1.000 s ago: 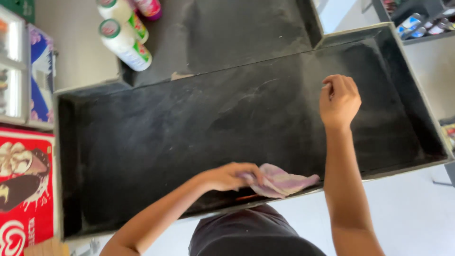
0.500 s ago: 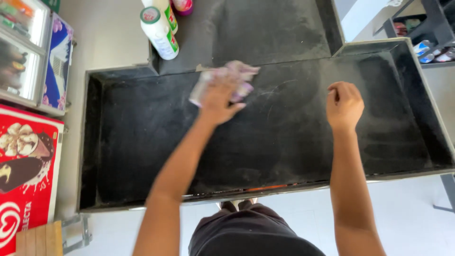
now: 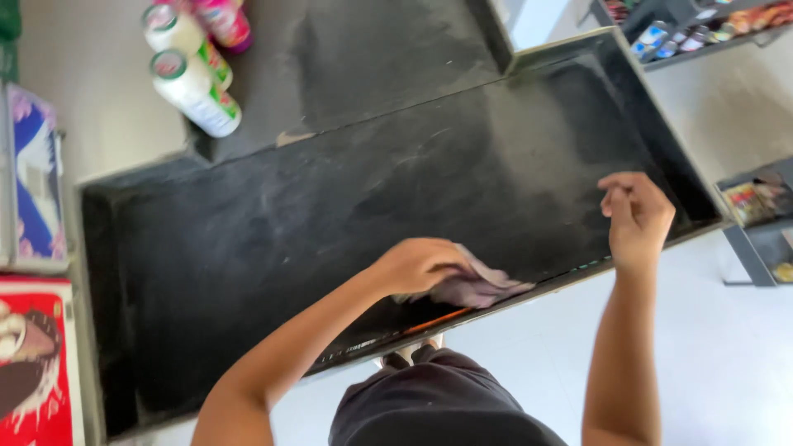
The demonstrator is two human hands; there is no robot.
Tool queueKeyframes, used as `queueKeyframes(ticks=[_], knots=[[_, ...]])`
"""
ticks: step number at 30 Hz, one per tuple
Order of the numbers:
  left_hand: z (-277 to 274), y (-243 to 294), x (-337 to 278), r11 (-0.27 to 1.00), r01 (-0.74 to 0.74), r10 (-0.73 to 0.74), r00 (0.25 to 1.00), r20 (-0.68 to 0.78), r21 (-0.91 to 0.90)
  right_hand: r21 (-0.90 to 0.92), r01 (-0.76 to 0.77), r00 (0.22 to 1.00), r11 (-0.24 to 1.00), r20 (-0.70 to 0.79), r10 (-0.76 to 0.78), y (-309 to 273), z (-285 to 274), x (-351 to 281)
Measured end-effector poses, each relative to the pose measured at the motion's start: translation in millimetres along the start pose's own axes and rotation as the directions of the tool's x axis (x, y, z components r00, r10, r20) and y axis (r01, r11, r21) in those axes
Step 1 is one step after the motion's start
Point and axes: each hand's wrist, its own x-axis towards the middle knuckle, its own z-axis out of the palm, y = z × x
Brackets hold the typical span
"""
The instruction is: Wiping down a checkout counter in a grocery store with a cleaning cloth.
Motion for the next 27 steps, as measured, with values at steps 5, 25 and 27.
queueKeyframes(ticks=[5,25,27], knots=[[6.1,20.6,16.2,0.854,-0.069,-0.02,0.986,0.165,0.516,-0.531,0.047,0.991,0.846,-0.084,-0.108,58.7,-44.1,-12.2],[-22.0,-75.3,114.4,0.631,0.275,0.185,0.855,-0.484,0.726,-0.764,-0.164,0.982,0.624,-0.184,0.034,118.0,-41.2,-7.0],[-24.6,-70.2,114.5,0.679,0.262,0.206,0.829,-0.52,0.686,-0.791,-0.213,0.976,0.574,-0.2,0.086,119.0,-39.3,-3.6]])
